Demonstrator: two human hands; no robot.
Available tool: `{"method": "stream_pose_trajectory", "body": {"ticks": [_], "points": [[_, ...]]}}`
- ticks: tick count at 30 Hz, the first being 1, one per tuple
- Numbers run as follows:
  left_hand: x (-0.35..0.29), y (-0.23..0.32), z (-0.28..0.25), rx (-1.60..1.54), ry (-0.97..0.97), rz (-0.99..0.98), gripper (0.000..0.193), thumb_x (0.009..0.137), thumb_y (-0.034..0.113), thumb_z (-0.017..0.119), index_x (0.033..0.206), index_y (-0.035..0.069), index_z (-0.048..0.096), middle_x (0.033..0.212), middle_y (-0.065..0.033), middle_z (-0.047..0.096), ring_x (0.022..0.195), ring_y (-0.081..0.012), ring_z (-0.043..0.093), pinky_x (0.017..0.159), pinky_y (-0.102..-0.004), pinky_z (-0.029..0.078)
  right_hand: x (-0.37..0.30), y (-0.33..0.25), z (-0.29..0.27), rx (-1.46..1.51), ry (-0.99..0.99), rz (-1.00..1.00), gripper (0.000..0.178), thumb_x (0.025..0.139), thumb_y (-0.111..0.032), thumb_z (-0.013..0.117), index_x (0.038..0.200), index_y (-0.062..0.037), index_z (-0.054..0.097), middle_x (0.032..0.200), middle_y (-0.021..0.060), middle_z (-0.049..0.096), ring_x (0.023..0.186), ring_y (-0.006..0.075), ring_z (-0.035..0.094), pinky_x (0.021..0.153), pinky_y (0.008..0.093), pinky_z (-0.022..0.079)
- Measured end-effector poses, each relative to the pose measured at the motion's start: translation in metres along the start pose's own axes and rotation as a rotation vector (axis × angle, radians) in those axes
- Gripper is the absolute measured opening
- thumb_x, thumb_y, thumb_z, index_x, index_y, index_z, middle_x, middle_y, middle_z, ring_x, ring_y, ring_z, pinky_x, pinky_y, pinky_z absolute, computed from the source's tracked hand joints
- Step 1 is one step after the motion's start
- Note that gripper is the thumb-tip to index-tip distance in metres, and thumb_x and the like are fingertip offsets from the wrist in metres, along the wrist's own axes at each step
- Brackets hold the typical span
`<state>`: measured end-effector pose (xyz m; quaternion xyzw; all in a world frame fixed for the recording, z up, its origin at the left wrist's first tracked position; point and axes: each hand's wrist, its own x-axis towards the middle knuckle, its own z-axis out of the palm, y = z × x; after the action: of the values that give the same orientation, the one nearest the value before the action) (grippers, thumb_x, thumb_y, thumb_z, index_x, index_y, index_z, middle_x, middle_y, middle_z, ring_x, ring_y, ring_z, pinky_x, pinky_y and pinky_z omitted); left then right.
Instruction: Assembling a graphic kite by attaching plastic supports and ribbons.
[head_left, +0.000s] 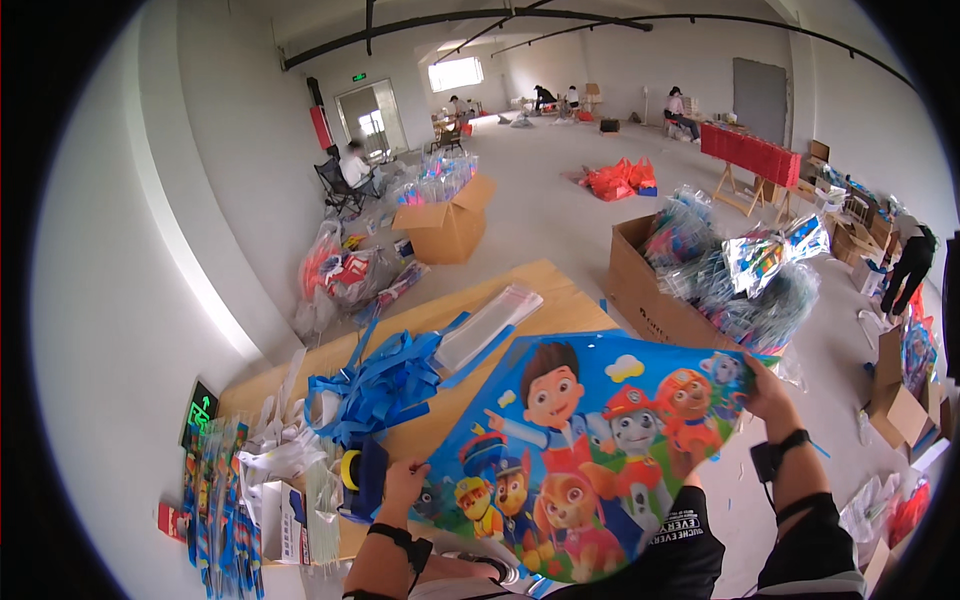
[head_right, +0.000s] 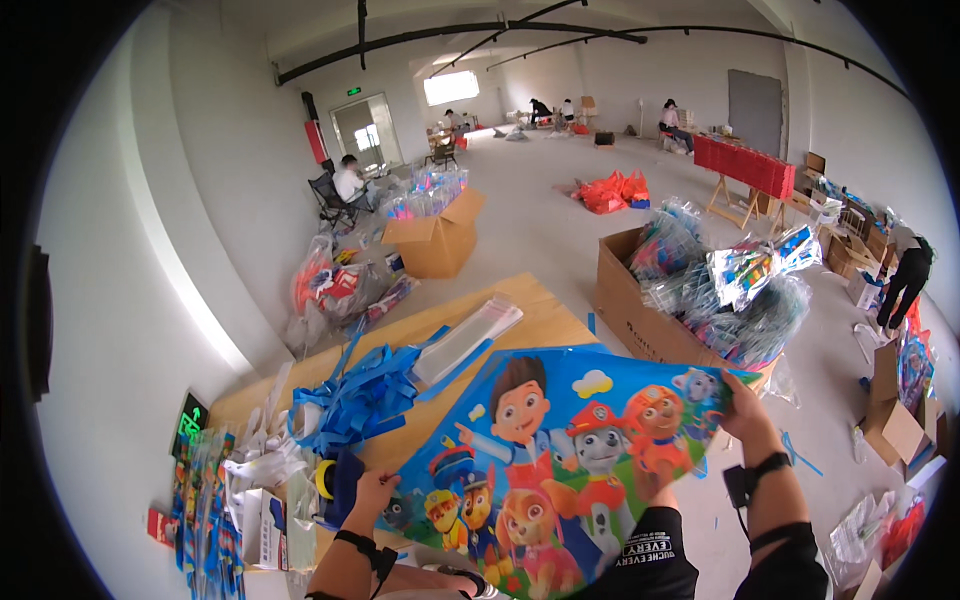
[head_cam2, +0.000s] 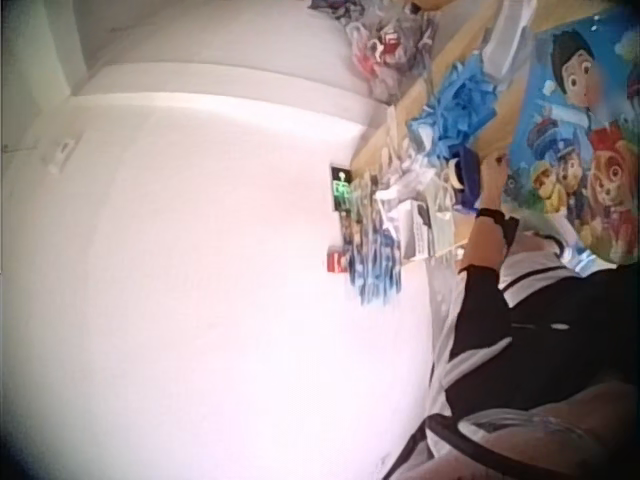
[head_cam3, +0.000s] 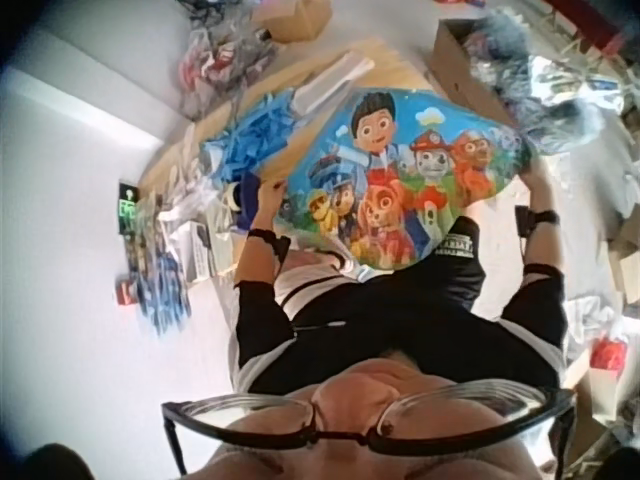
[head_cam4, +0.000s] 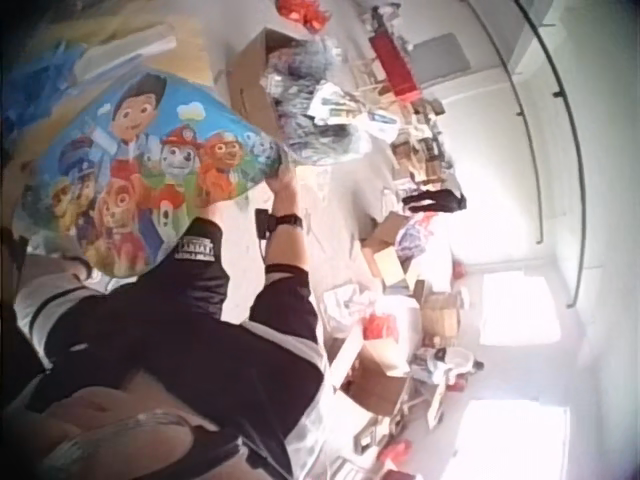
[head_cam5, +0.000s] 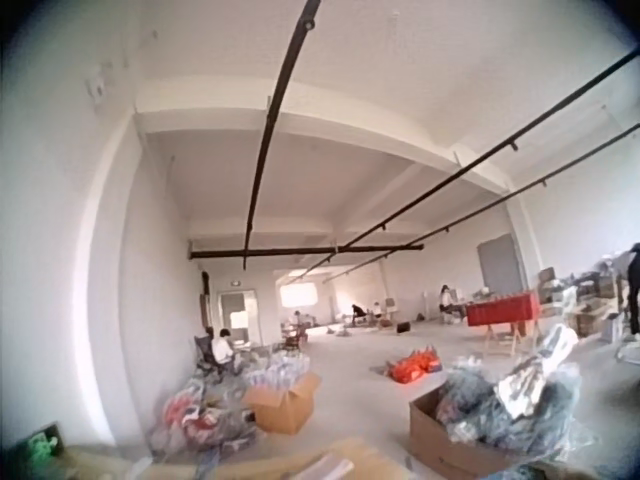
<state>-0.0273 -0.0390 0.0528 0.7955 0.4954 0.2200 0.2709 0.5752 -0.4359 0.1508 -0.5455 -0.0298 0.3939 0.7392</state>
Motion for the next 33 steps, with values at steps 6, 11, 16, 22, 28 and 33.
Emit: {"method": "stream_pose_trajectory", "body": {"ticks": [6, 11, 16, 22, 28, 33], "points": [[0.008, -0.033, 0.004, 0.059, 0.101, -0.076, 0.021, 0.084, 0.02, 0.075, 0.095, 0.001, 0.075, 0.085, -0.017, 0.073, 0.081, -0.0325, 0.071, 0.074, -0.04, 0.054, 0.124, 0.033, 0.049, -0.125, 0.121, -0.081, 0.022, 0.095, -0.038, 0.067, 0.105, -0.019, 0.065, 0.093, -0.0006, 0.069, 0.078, 0.0188, 0.066, 0.061, 0.0388, 0.05], [0.037, 0.002, 0.049, -0.022, 0.042, -0.069, 0.021, 0.085, 0.019, 0.075, 0.095, 0.001, 0.075, 0.086, -0.0162, 0.073, 0.08, -0.0313, 0.071, 0.075, -0.04, 0.054, 0.204, 0.048, -0.013, -0.309, 0.472, -0.449, 0.027, 0.095, -0.024, 0.064, 0.117, -0.0094, 0.061, 0.107, 0.0048, 0.066, 0.078, 0.0197, 0.065, 0.06, 0.0373, 0.051], [0.034, -0.019, 0.038, 0.023, 0.105, -0.076, 0.022, 0.088, 0.018, 0.074, 0.098, -0.001, 0.074, 0.087, -0.0169, 0.073, 0.079, -0.031, 0.07, 0.074, -0.0402, 0.054, 0.123, 0.182, 0.093, -1.19, -0.317, -0.565, 0.072, 0.084, -0.02, 0.071, 0.149, -0.0114, 0.043, 0.134, 0.0161, 0.061, 0.116, 0.0361, 0.063, 0.092, 0.0473, 0.051], [0.039, -0.018, 0.05, -0.009, 0.124, -0.131, 0.019, 0.09, 0.016, 0.072, 0.096, -0.002, 0.073, 0.086, -0.0173, 0.072, 0.078, -0.0303, 0.07, 0.07, -0.0413, 0.053, 0.044, 0.213, 0.126, -1.903, -0.318, -0.824, 0.074, 0.091, -0.048, 0.061, 0.152, -0.0122, 0.039, 0.161, 0.0084, 0.033, 0.147, 0.0298, 0.032, 0.115, 0.0581, 0.028], [0.036, -0.015, 0.052, 0.024, 0.159, -0.054, 0.015, 0.088, 0.013, 0.072, 0.096, 0.0, 0.072, 0.085, -0.0162, 0.072, 0.077, -0.0299, 0.069, 0.071, -0.0399, 0.053, 0.052, 0.205, 0.124, -1.882, -0.215, -0.783, 0.071, 0.094, -0.047, 0.059, 0.153, -0.0134, 0.039, 0.162, 0.0069, 0.032, 0.149, 0.0318, 0.029, 0.117, 0.0587, 0.026], [0.05, -0.015, 0.066, -0.048, 0.177, -0.067, 0.016, 0.087, 0.014, 0.073, 0.095, 0.0, 0.072, 0.084, -0.0151, 0.071, 0.076, -0.0281, 0.069, 0.07, -0.0385, 0.053, 0.064, 0.203, 0.128, -1.843, -0.18, -0.745, 0.068, 0.095, -0.043, 0.059, 0.152, -0.0114, 0.04, 0.161, 0.0078, 0.034, 0.149, 0.0341, 0.029, 0.119, 0.0546, 0.025]]}}
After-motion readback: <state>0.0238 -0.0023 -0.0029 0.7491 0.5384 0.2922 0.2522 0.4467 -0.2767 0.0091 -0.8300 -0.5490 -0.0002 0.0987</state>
